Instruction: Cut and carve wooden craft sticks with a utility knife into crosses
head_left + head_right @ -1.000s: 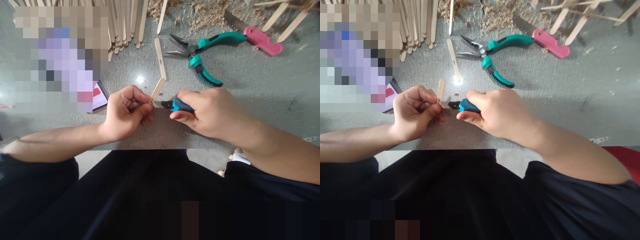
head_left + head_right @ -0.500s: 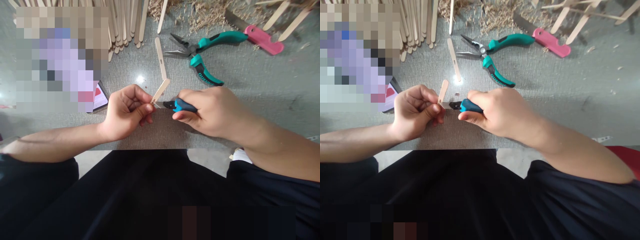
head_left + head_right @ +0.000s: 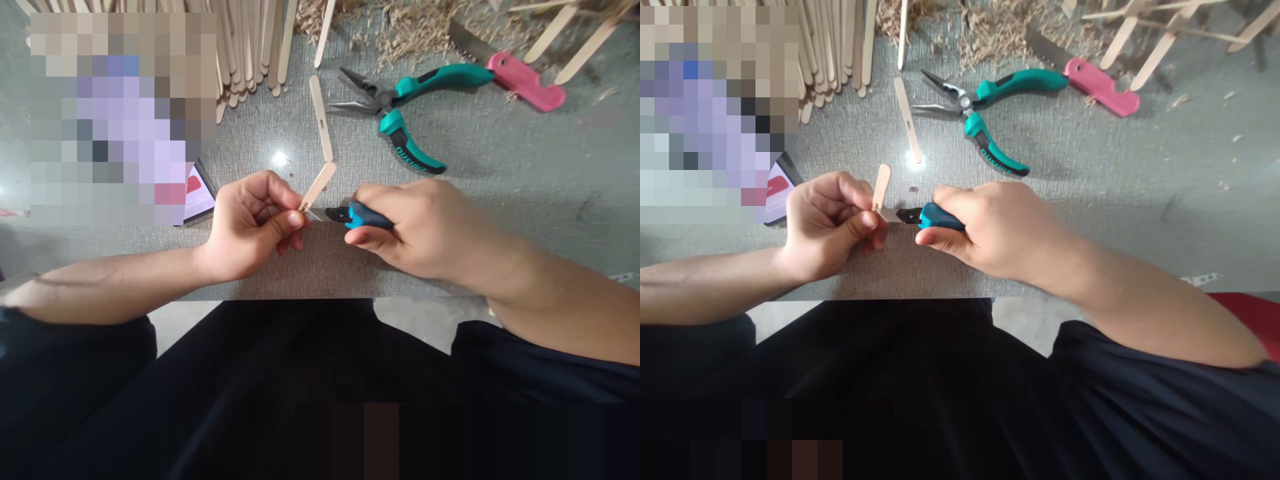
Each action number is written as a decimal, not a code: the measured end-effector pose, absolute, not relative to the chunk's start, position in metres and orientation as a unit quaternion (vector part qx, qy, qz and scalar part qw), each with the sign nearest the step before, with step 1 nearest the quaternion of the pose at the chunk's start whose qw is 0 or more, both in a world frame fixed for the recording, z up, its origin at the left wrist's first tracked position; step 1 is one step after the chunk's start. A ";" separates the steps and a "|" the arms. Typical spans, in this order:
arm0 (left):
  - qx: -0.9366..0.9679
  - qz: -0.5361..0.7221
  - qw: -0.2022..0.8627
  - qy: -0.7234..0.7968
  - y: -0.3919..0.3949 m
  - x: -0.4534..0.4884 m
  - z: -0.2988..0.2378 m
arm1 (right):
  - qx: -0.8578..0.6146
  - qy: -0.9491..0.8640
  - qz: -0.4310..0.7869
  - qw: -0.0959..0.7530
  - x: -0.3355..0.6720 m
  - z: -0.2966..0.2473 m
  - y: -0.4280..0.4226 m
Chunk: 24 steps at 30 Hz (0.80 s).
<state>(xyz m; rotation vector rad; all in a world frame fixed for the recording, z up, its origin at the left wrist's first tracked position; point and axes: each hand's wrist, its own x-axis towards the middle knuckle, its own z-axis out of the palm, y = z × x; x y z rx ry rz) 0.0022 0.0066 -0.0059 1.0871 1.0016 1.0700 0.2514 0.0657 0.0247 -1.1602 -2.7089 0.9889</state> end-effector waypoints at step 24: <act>0.468 0.472 0.591 0.457 0.006 0.005 -0.005 | -0.364 -0.881 0.295 0.063 0.249 0.016 0.061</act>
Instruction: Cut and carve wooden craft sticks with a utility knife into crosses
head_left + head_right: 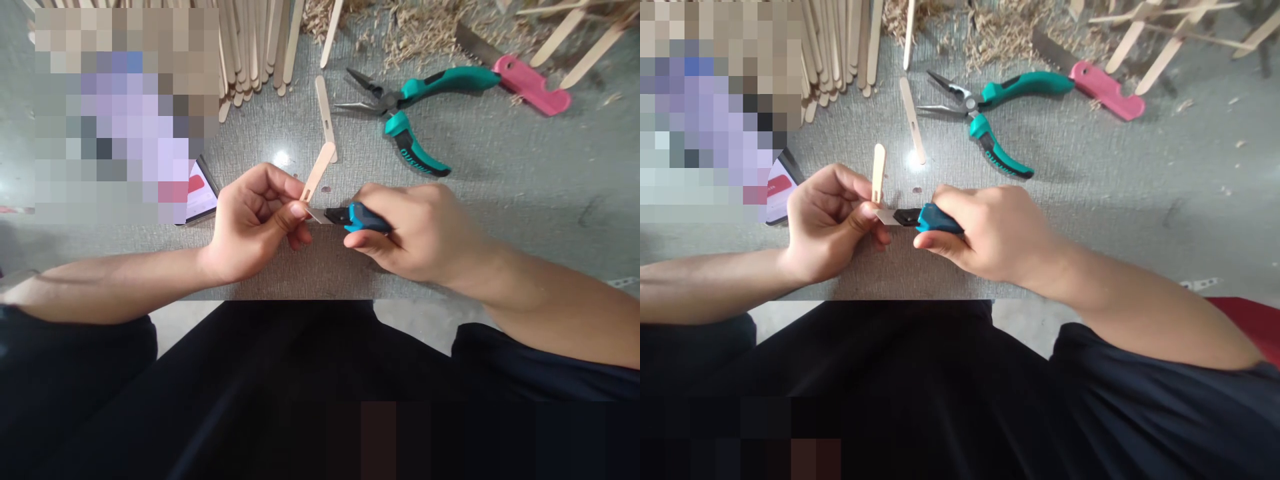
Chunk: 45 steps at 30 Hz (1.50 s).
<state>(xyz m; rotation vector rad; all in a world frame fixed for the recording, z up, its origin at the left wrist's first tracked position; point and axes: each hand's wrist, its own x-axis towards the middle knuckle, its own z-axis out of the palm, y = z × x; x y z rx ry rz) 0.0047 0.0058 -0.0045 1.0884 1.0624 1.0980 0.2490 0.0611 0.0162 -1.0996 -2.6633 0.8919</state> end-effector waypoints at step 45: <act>0.467 0.460 0.598 0.461 0.006 0.002 -0.005 | -0.398 -0.863 0.308 0.039 0.245 0.020 0.059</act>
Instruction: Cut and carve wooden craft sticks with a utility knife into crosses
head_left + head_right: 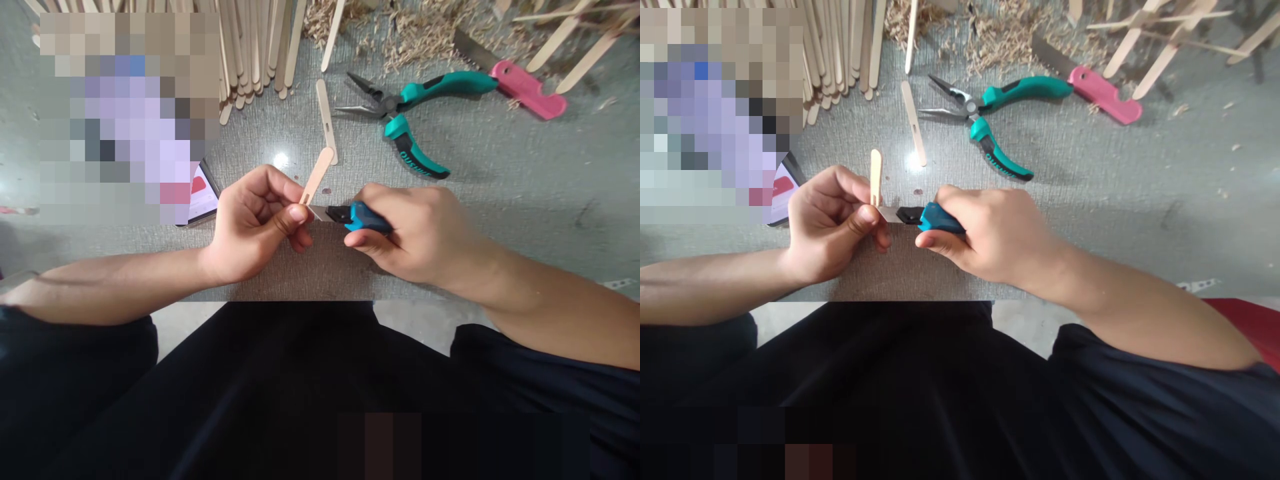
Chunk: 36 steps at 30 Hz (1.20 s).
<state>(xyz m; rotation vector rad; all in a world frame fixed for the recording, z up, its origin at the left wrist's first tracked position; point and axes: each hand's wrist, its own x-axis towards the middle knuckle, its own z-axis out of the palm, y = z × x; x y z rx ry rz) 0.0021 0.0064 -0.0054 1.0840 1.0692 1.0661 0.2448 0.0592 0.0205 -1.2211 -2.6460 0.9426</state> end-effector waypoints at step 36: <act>0.462 0.457 0.610 0.454 0.006 0.000 -0.008 | -0.404 -0.868 0.283 0.051 0.246 0.018 0.057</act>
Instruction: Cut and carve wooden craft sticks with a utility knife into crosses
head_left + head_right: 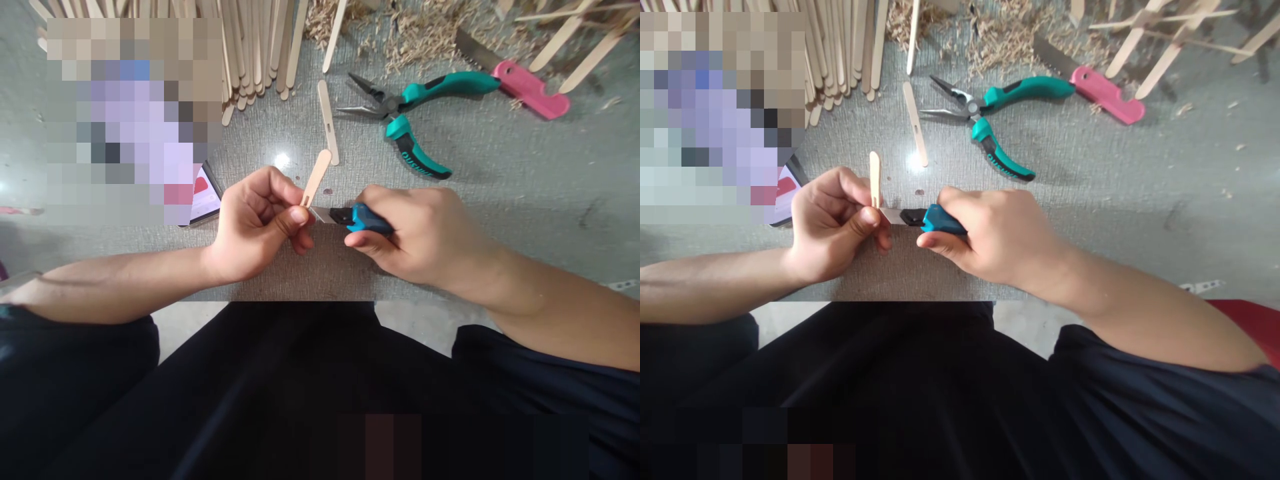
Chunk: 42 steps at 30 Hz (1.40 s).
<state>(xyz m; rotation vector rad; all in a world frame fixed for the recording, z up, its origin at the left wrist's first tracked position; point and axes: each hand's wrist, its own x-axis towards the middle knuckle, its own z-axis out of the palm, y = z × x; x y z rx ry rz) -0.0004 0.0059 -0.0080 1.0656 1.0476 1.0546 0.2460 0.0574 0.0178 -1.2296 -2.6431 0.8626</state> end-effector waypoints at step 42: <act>0.467 0.494 0.576 0.453 -0.003 0.008 -0.004 | -0.401 -0.888 0.216 -0.065 0.237 0.020 0.052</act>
